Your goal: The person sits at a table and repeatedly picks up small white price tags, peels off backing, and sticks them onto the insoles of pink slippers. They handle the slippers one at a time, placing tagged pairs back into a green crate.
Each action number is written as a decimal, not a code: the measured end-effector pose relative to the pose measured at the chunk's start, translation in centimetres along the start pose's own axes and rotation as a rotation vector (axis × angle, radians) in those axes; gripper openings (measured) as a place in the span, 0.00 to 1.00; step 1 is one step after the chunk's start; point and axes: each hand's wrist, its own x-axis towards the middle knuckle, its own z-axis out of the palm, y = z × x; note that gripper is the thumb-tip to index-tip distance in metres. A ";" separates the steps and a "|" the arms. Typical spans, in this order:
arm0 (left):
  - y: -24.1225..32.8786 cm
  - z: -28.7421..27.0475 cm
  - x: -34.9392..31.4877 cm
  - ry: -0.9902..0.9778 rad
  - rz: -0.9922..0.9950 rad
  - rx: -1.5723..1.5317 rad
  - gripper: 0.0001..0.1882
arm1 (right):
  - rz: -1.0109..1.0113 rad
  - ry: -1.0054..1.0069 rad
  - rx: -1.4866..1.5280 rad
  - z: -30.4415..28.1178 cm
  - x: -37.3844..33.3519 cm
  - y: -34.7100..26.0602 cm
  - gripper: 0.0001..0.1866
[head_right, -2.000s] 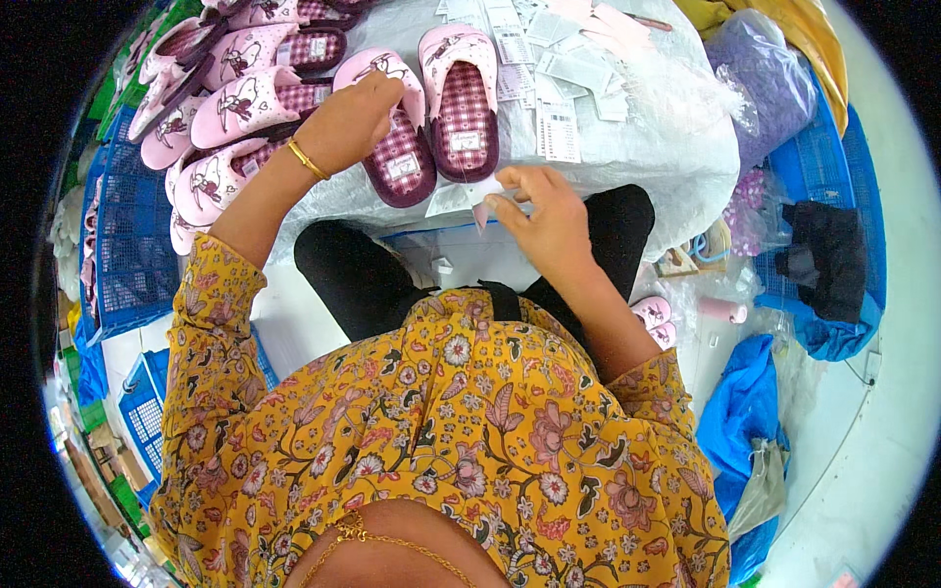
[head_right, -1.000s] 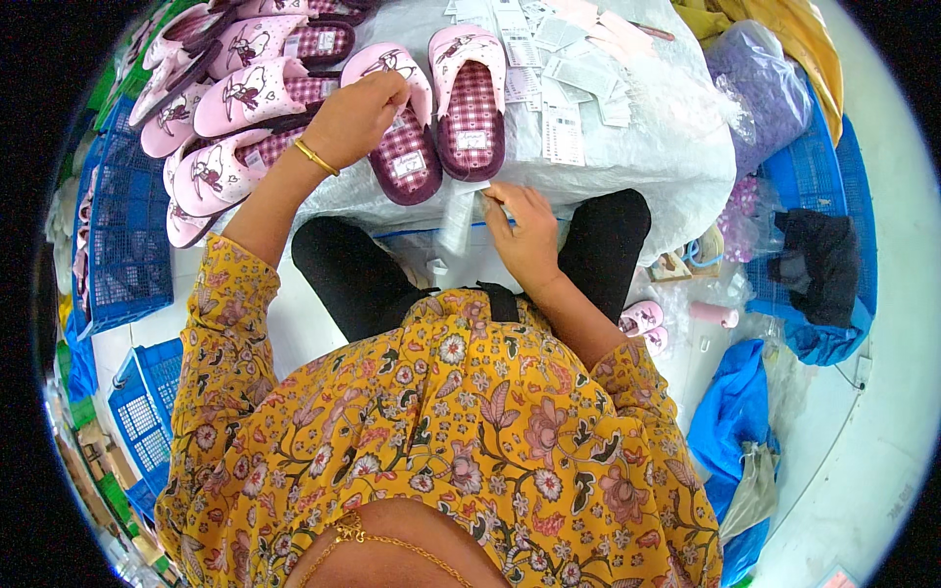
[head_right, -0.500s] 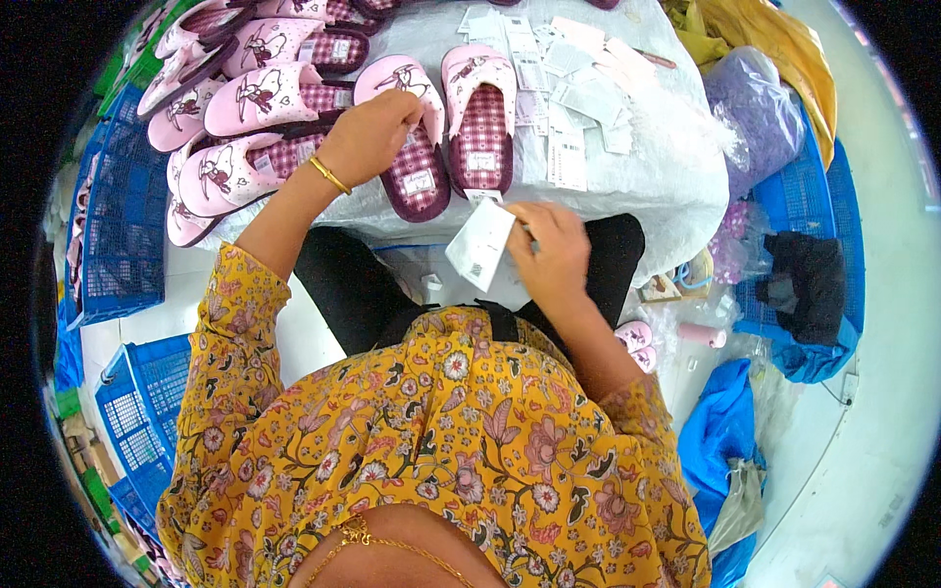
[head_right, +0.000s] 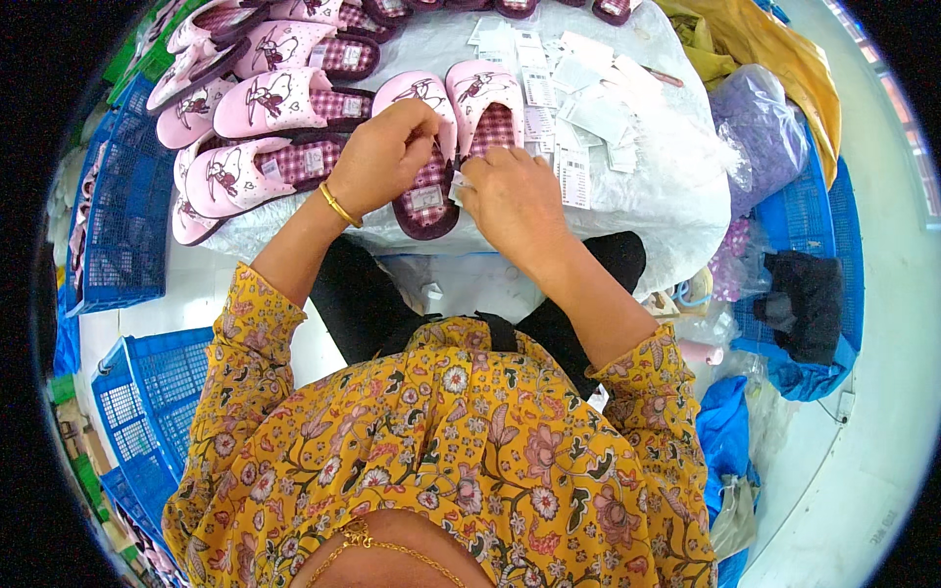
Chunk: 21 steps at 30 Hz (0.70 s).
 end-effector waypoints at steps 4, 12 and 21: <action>0.3 0.3 -0.6 -0.029 -0.217 -0.229 0.06 | 0.183 -0.048 0.387 0.5 -0.8 1.0 0.13; -0.9 1.3 -1.5 -0.013 -0.280 -0.294 0.07 | 0.227 0.009 0.428 1.2 -0.6 1.9 0.13; -1.6 -0.1 -1.9 -0.092 -0.053 0.170 0.08 | 0.103 0.048 0.259 2.2 0.3 1.9 0.06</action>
